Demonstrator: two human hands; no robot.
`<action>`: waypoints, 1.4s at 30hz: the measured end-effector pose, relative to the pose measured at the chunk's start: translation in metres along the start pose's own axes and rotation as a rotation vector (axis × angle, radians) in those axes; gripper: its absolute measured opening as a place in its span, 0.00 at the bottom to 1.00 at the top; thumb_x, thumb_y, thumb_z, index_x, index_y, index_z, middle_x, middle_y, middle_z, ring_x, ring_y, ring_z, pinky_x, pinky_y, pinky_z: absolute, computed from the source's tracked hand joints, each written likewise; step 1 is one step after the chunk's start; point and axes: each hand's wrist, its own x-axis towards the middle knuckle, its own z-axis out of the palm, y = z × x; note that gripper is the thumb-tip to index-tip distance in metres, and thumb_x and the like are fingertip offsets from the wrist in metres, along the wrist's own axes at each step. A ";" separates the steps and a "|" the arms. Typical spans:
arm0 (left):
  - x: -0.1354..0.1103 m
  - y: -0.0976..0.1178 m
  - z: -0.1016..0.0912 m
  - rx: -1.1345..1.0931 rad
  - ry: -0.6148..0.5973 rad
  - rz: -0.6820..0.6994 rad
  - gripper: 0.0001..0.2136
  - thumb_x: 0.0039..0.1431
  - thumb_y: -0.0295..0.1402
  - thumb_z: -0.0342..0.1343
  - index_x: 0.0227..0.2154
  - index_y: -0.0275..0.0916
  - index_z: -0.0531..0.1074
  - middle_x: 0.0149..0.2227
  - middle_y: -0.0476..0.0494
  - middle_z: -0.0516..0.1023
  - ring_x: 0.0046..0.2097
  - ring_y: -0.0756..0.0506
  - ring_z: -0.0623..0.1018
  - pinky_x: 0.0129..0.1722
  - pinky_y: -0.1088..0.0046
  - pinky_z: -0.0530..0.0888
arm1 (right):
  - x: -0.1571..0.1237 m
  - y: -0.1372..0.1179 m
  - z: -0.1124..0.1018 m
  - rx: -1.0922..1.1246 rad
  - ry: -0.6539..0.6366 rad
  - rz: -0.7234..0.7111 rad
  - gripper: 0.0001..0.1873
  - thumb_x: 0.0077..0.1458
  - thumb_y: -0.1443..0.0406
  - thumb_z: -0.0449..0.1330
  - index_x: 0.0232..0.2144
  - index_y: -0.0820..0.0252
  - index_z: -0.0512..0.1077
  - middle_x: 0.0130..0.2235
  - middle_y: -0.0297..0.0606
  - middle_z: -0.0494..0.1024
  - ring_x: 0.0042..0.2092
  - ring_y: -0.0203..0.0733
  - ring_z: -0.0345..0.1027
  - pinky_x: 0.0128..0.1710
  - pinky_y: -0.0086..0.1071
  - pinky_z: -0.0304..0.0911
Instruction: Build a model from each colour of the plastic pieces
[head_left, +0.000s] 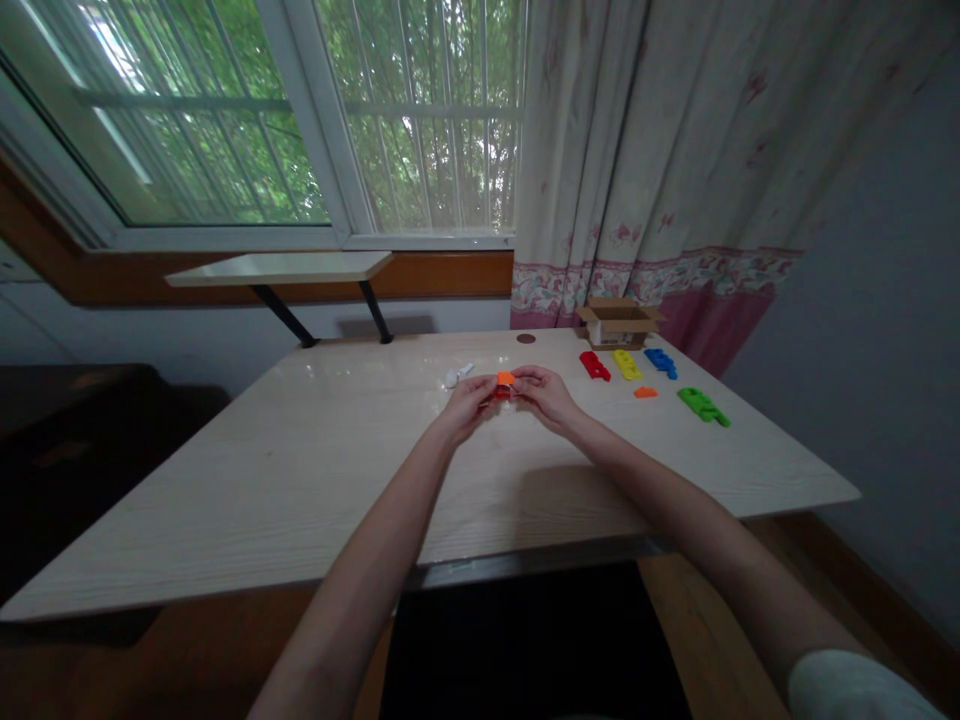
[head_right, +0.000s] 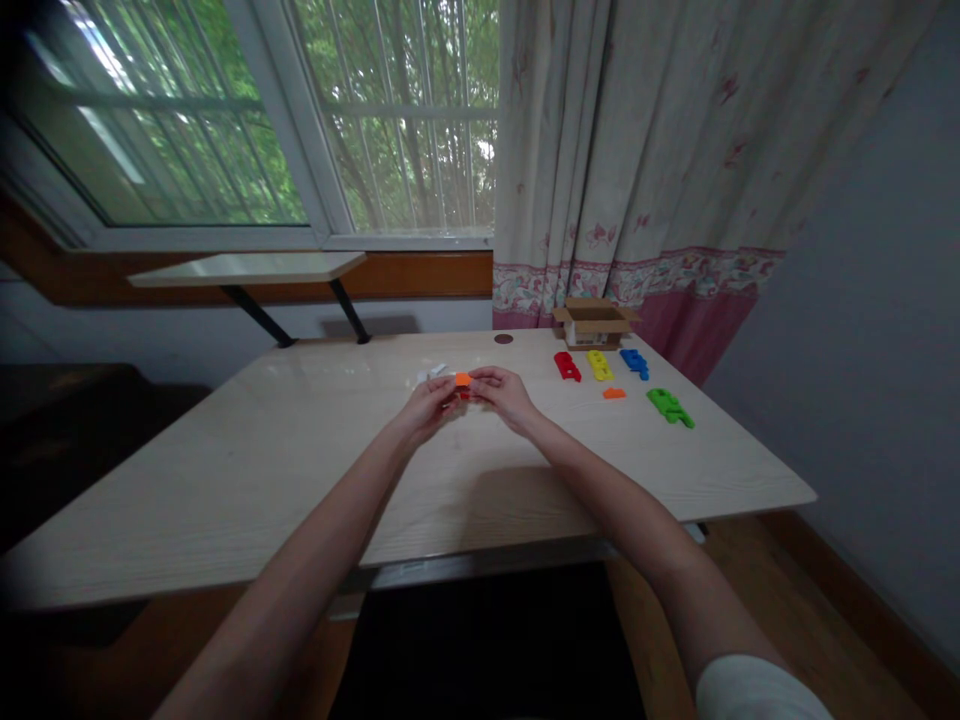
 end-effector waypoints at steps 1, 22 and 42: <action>0.000 0.000 0.000 -0.018 -0.014 -0.006 0.19 0.39 0.44 0.65 0.30 0.33 0.74 0.22 0.48 0.71 0.18 0.58 0.59 0.18 0.79 0.52 | 0.000 0.000 0.001 0.004 -0.006 -0.001 0.18 0.30 0.62 0.71 0.28 0.56 0.73 0.28 0.30 0.77 0.28 0.33 0.70 0.31 0.28 0.67; -0.003 0.005 0.004 -0.138 -0.005 -0.009 0.15 0.40 0.38 0.66 0.27 0.32 0.73 0.23 0.48 0.72 0.17 0.60 0.61 0.15 0.83 0.52 | 0.001 0.000 -0.004 0.339 0.008 0.085 0.12 0.40 0.69 0.67 0.31 0.60 0.73 0.28 0.31 0.77 0.26 0.29 0.67 0.28 0.23 0.65; -0.006 0.010 0.007 -0.216 -0.032 -0.008 0.14 0.41 0.33 0.66 0.33 0.33 0.75 0.25 0.47 0.75 0.18 0.58 0.65 0.15 0.83 0.57 | 0.000 -0.003 -0.005 0.492 0.010 0.282 0.08 0.47 0.73 0.61 0.31 0.57 0.70 0.26 0.27 0.76 0.22 0.28 0.64 0.23 0.22 0.61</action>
